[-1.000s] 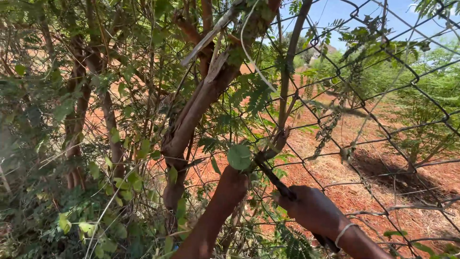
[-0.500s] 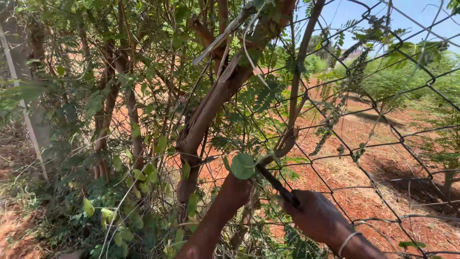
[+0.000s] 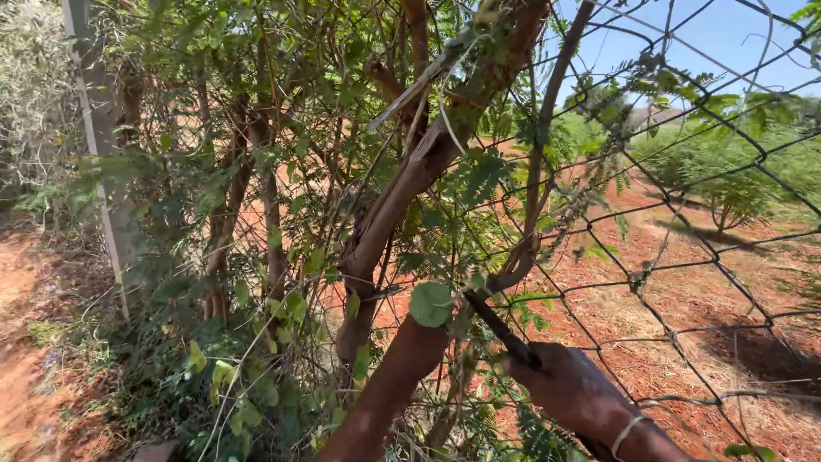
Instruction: Pruning climbing vines from a chain-link fence using garden shears.
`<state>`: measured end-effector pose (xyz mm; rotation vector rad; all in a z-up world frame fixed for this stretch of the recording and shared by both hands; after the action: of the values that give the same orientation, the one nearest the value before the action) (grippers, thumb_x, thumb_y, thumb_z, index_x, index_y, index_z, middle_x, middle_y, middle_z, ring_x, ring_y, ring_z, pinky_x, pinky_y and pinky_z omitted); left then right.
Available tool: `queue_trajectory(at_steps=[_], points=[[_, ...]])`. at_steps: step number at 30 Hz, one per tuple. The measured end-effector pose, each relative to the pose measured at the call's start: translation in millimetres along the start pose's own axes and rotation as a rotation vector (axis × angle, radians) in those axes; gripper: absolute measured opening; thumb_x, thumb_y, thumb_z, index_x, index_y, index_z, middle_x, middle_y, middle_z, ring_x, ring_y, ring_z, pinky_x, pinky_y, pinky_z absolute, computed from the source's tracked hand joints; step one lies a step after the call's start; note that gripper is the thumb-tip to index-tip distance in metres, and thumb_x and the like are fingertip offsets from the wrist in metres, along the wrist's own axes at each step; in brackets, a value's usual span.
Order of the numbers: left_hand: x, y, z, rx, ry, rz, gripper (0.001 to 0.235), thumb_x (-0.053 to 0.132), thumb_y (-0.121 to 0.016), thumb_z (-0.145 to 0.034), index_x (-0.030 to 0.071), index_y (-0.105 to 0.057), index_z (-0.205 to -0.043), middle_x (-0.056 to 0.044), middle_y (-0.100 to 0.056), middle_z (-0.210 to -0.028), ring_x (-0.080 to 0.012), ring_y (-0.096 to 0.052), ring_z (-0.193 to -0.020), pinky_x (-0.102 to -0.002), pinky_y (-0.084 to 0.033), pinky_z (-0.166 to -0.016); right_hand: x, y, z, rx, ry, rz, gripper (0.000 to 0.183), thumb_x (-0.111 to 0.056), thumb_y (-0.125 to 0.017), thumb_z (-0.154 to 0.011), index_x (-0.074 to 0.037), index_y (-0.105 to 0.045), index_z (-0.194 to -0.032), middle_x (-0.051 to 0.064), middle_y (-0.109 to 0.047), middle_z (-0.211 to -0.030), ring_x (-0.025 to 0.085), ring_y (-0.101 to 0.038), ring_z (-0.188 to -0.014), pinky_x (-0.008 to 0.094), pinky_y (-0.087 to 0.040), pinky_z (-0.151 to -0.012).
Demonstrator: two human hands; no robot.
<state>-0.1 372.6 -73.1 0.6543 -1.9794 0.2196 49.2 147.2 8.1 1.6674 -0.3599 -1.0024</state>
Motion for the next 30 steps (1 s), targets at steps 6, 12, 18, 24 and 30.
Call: queue_trajectory(at_steps=[6, 12, 18, 24, 30], points=[[-71.7, 44.7, -30.6, 0.24, -0.195, -0.709, 0.021, 0.02, -0.067, -0.093, 0.008, -0.062, -0.109, -0.015, -0.069, -0.1, -0.0337, -0.067, -0.092, -0.046, -0.055, -0.079, -7.4, -23.0, -31.2, 0.007, 0.06, 0.032, 0.055, -0.056, -0.062, -0.093, -0.004, -0.065, -0.078, 0.01, -0.061, -0.059, 0.023, -0.059, -0.057, 0.044, -0.046, -0.062], [-29.1, 99.5, -15.6, 0.253, 0.062, -0.704, 0.044, 0.033, -0.069, -0.087, 0.018, -0.064, -0.129, -0.013, -0.07, -0.111, -0.0347, -0.068, -0.102, -0.045, -0.053, -0.088, -52.2, -41.9, -52.6, 0.02, 0.102, 0.003, 0.049, -0.059, -0.066, -0.086, -0.011, -0.074, -0.086, 0.012, -0.066, -0.06, 0.026, -0.067, -0.058, 0.043, -0.05, -0.062], [-129.3, 162.9, -61.2, 0.403, -0.283, -0.556, 0.071, 0.022, -0.064, -0.087, 0.006, -0.04, -0.151, -0.017, -0.066, -0.124, -0.0319, -0.066, -0.107, -0.044, -0.056, -0.086, -79.1, -68.2, -90.5, -0.02, 0.127, -0.026, 0.048, -0.057, -0.067, -0.085, -0.011, -0.075, -0.092, 0.012, -0.072, -0.071, 0.027, -0.07, -0.069, 0.044, -0.052, -0.068], [-118.6, 210.6, -58.6, 0.39, -0.33, -0.609, 0.071, 0.026, -0.074, -0.082, 0.008, -0.047, -0.145, -0.029, -0.061, -0.132, -0.044, -0.065, -0.115, -0.049, -0.057, -0.084, -121.1, -85.3, -114.5, -0.048, 0.08, 0.037, 0.047, -0.055, -0.064, -0.088, -0.008, -0.073, -0.094, 0.014, -0.07, -0.074, 0.029, -0.071, -0.075, 0.046, -0.053, -0.072], [-60.6, 234.4, -72.6, 0.064, 0.436, -0.906, 0.059, 0.043, -0.073, -0.083, 0.021, -0.052, -0.134, -0.013, -0.072, -0.117, -0.0396, -0.07, -0.11, -0.05, -0.057, -0.091, -148.5, -106.7, -130.7, -0.098, 0.07, 0.031, 0.048, -0.054, -0.064, -0.089, -0.007, -0.075, -0.091, 0.012, -0.074, -0.073, 0.027, -0.074, -0.073, 0.043, -0.054, -0.072]])
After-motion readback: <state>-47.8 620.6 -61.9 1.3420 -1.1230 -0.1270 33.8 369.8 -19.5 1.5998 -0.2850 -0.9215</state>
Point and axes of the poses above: each hand's wrist, its own z-axis away from the middle knuckle, its own y-axis out of the back of the hand, x = y × z, the point moved 2 cm from there along -z, towards the middle knuckle
